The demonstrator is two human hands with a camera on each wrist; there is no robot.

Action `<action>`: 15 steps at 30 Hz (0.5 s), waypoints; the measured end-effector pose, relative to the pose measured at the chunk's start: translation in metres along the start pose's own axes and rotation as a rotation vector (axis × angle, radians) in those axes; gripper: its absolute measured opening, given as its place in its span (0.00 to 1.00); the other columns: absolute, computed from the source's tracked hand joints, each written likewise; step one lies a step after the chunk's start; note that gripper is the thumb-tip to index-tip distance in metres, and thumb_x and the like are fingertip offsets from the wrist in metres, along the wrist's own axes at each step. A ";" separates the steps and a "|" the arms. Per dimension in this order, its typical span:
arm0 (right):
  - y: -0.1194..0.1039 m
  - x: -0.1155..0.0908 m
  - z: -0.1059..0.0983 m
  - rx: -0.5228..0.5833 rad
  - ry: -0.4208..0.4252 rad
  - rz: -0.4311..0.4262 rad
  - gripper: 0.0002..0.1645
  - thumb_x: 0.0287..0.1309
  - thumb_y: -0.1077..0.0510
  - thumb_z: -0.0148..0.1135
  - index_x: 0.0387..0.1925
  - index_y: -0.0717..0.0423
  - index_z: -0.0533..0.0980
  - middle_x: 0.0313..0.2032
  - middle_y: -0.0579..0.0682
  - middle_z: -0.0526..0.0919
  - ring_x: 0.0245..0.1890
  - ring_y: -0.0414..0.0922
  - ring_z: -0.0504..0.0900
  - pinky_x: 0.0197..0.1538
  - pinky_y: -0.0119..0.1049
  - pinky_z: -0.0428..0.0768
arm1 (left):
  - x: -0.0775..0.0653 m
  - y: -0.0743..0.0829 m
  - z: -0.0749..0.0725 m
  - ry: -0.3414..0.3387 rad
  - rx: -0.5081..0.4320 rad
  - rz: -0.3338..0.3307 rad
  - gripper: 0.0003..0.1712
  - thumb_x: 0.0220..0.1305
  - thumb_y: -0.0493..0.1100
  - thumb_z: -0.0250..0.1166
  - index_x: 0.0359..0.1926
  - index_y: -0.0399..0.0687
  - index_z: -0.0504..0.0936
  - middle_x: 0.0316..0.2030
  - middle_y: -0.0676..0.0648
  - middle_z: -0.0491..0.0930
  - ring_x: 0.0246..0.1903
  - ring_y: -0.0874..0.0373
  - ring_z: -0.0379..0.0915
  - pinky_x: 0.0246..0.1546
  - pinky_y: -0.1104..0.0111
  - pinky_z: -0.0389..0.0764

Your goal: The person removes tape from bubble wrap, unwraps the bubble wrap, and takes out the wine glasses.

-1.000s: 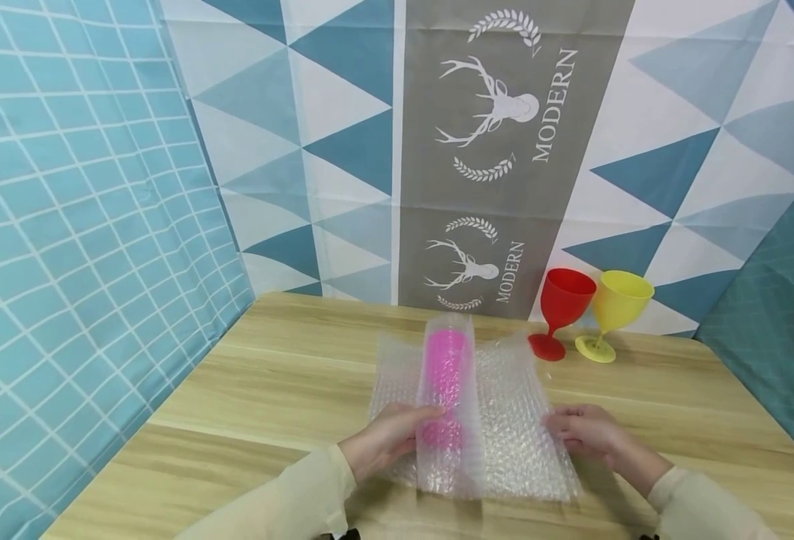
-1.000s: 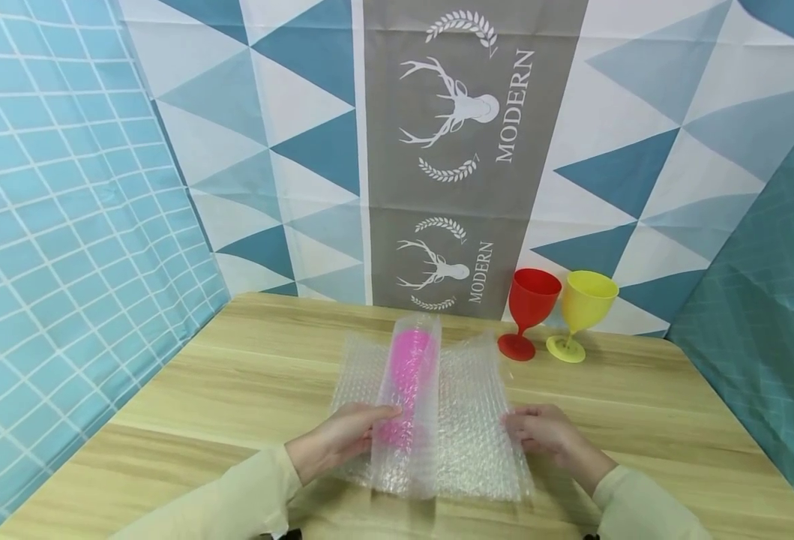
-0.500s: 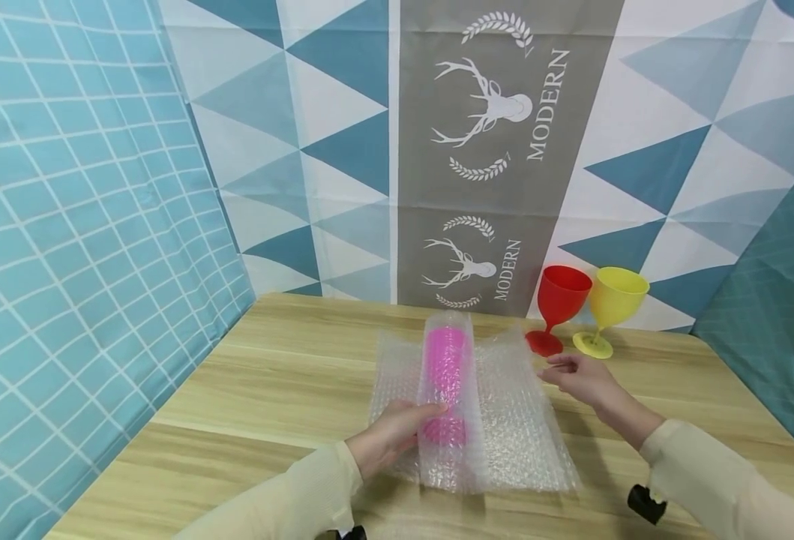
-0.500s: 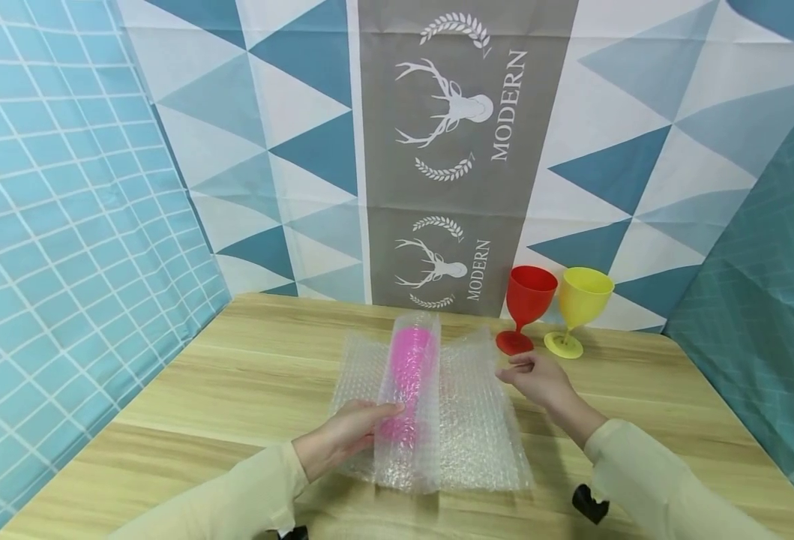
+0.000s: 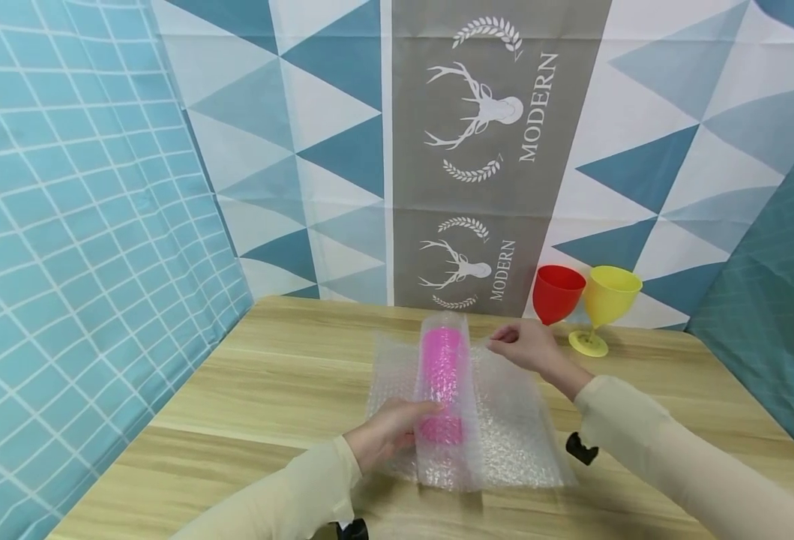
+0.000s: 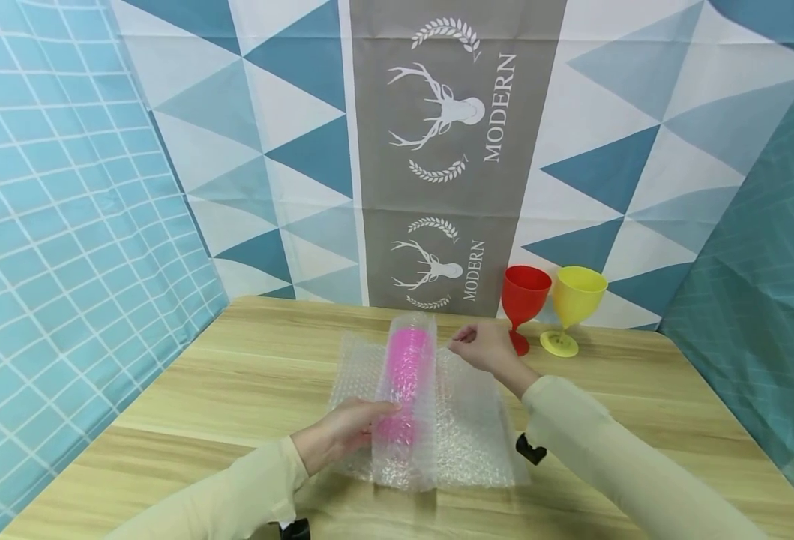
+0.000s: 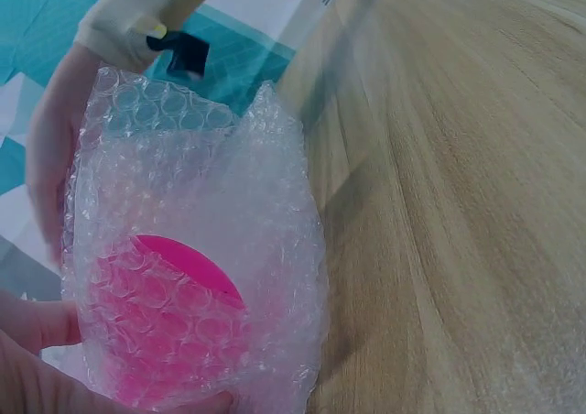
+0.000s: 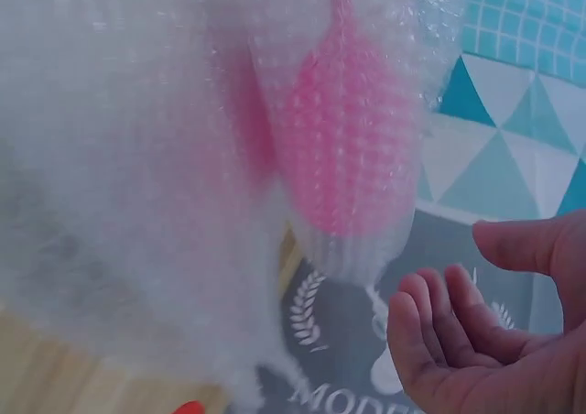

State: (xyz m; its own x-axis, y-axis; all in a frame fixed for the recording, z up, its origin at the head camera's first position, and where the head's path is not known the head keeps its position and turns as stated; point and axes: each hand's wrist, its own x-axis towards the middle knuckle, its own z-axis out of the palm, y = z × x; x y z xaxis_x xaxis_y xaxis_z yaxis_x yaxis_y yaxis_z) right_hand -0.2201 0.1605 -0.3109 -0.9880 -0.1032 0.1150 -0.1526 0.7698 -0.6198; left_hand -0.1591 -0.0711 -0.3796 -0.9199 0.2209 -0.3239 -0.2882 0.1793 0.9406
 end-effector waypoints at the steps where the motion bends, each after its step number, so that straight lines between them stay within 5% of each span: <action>1: -0.004 0.002 0.003 -0.017 0.001 -0.019 0.12 0.56 0.55 0.65 0.37 0.59 0.81 0.36 0.57 0.86 0.34 0.45 0.81 0.36 0.35 0.83 | 0.000 0.000 0.000 0.000 -0.006 -0.001 0.30 0.60 0.47 0.64 0.56 0.28 0.72 0.59 0.31 0.73 0.60 0.37 0.70 0.63 0.50 0.73; 15: -0.038 0.025 0.025 -0.173 -0.044 -0.104 0.07 0.52 0.57 0.66 0.30 0.57 0.83 0.30 0.52 0.87 0.30 0.44 0.81 0.35 0.35 0.81 | 0.001 0.002 0.002 0.007 -0.039 -0.017 0.30 0.60 0.46 0.65 0.56 0.27 0.72 0.56 0.33 0.74 0.55 0.42 0.75 0.61 0.51 0.75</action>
State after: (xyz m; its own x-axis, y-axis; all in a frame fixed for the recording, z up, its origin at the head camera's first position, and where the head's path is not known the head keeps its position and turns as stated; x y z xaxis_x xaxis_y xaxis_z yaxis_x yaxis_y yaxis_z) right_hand -0.2397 0.1129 -0.3040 -0.9677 -0.2129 0.1348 -0.2515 0.8496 -0.4636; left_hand -0.1597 -0.0685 -0.3778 -0.9167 0.2114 -0.3390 -0.3135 0.1451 0.9384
